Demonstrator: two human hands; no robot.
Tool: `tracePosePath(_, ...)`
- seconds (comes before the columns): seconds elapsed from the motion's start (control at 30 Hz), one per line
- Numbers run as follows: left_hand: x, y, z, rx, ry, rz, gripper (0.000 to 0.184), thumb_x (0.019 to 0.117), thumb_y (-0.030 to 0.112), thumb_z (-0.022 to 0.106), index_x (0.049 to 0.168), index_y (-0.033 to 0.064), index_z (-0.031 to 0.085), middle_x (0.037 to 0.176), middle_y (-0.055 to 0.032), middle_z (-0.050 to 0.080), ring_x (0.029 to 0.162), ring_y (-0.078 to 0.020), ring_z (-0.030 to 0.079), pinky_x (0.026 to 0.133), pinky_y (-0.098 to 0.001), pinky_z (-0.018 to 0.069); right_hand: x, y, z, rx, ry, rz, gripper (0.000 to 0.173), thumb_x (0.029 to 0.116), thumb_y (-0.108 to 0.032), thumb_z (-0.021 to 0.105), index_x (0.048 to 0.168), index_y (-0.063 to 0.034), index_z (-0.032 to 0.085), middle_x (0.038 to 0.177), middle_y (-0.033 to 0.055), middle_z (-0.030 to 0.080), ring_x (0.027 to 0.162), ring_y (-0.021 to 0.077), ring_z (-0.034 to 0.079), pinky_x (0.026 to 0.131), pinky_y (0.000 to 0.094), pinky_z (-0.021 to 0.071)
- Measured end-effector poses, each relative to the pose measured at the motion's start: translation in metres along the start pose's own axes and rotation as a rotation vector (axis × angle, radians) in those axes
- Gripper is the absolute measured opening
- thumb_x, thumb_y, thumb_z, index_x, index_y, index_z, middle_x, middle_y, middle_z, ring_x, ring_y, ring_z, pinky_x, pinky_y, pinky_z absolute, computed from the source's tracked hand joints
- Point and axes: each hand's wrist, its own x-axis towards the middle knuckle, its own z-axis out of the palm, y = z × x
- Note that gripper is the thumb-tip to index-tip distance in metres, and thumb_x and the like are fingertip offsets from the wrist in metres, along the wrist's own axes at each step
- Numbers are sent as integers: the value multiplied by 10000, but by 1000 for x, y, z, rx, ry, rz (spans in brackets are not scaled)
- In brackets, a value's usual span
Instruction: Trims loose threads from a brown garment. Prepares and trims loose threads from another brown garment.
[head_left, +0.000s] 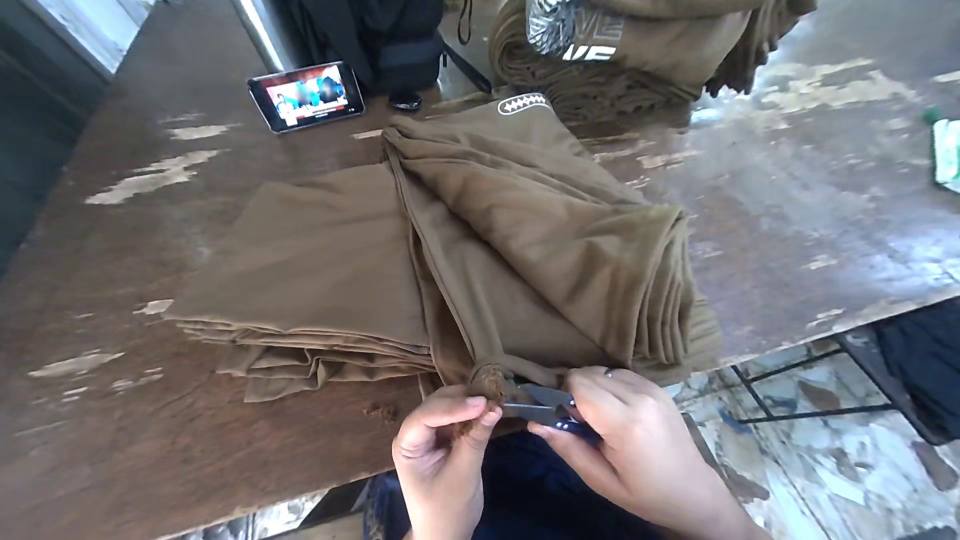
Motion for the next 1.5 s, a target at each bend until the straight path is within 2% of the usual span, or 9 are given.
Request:
tracePosePath(0.4,-3,12,-1,81,-104,-12,132,932,90,728,1048,155,736,1108,34,737,1002,-36,699,852,-187,582,7,-4,7,-16,14,-42,475,1083,-425,382,772,-113,557,585,14,506,526,151,529,482,293,400)
tracePosePath(0.5,-2,14,-3,137,-106,16,177,907,52,720,1033,176,710,1080,61,734,957,-19,700,828,-181,584,9,1,2,-3,76,-9,423,1062,-458,485,880,-86,571,733,59,563,673,173,561,606,292,459)
tracePosePath(0.63,1,15,-14,383,-123,170,143,882,70,787,976,154,718,955,72,716,881,-1,685,777,-145,575,15,18,-1,118,118,-90,86,977,-139,579,930,-73,550,981,110,632,844,153,606,711,229,505)
tracePosePath(0.7,4,16,-26,470,-199,260,144,871,33,781,938,111,680,961,44,724,930,-43,699,827,-188,586,14,26,-8,296,178,-127,89,953,-54,553,901,-89,489,1055,89,673,961,115,642,840,199,521)
tracePosePath(0.77,5,17,-37,520,-280,292,141,849,-5,763,907,78,665,982,22,729,970,-78,699,863,-214,584,13,31,-12,350,202,-151,113,939,-32,534,880,-100,465,1015,88,696,923,137,630,816,229,485)
tracePosePath(0.93,3,22,-49,557,-392,180,105,894,45,766,907,82,669,992,15,744,948,-76,699,838,-196,576,8,28,-10,18,-63,-163,140,989,-202,481,930,-113,571,999,88,652,895,236,593,745,341,479)
tracePosePath(1.07,1,23,-50,518,-367,119,102,926,51,734,957,104,653,1001,33,739,961,-65,702,840,-193,580,6,25,-9,-186,-154,-219,504,1033,-594,442,896,-131,586,1004,87,621,924,274,580,774,385,462)
tracePosePath(1.23,-2,18,-42,498,-340,158,164,916,36,733,993,123,617,947,37,692,943,-61,683,851,-195,571,6,22,-4,-302,-147,-257,569,1037,-630,369,864,-132,583,986,88,613,906,281,574,759,390,445)
tracePosePath(1.5,3,19,-45,523,-480,214,152,922,7,693,852,72,576,869,-5,673,926,-92,680,875,-226,572,7,13,0,-301,-171,-151,488,1061,-503,408,788,-147,601,962,75,609,917,288,578,749,404,448)
